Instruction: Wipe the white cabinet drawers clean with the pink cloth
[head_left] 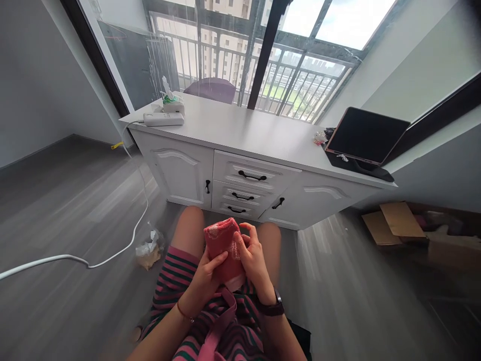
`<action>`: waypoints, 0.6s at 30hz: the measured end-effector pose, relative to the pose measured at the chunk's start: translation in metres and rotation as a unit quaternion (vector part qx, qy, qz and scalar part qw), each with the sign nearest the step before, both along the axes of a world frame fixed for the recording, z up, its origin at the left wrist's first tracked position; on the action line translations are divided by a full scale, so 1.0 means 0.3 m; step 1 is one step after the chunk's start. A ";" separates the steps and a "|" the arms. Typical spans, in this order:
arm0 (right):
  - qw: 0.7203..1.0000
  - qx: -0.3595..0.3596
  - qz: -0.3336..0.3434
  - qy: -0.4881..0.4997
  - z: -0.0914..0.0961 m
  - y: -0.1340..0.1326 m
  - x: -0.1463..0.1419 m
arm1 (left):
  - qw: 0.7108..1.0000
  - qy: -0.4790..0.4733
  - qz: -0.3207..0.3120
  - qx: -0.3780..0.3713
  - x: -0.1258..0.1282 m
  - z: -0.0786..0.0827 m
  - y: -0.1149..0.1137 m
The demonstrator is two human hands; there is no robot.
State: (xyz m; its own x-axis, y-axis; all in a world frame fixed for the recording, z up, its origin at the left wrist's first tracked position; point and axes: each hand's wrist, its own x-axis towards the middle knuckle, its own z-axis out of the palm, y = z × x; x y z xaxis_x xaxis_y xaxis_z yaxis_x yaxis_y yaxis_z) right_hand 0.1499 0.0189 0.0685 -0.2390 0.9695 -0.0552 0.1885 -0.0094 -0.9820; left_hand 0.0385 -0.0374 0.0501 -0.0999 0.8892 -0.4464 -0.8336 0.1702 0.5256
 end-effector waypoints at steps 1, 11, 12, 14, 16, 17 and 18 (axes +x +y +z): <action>1.000 -0.009 0.012 0.004 -0.010 -0.005 0.012 | 1.000 0.006 0.008 -0.003 -0.002 -0.005 0.003; 1.000 -0.006 -0.005 -0.001 -0.094 -0.035 0.043 | 0.998 -0.012 0.060 -0.025 -0.008 -0.037 0.032; 1.000 -0.006 -0.007 -0.004 -0.110 -0.032 0.045 | 0.997 -0.010 0.067 -0.035 -0.011 -0.043 0.032; 0.999 -0.009 -0.017 -0.025 -0.157 -0.017 0.056 | 0.996 0.004 0.077 -0.054 -0.023 -0.056 0.035; 0.998 -0.008 -0.037 -0.058 -0.220 0.025 0.071 | 0.994 0.024 0.078 -0.071 -0.042 -0.068 0.042; 0.996 -0.004 -0.047 -0.074 -0.254 0.061 0.077 | 0.993 0.035 0.078 -0.082 -0.052 -0.073 0.049; 0.995 0.001 -0.052 -0.090 -0.287 0.110 0.082 | 0.992 0.044 0.076 -0.094 -0.062 -0.078 0.057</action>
State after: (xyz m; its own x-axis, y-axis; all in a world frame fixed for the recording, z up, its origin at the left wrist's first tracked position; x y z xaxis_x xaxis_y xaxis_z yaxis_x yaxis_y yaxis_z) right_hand 0.1745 0.0519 -0.0177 -0.1238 0.9886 -0.0856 0.3585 -0.0359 -0.9328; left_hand 0.0200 -0.0203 0.0268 -0.2732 0.7622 -0.5868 -0.8090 0.1480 0.5689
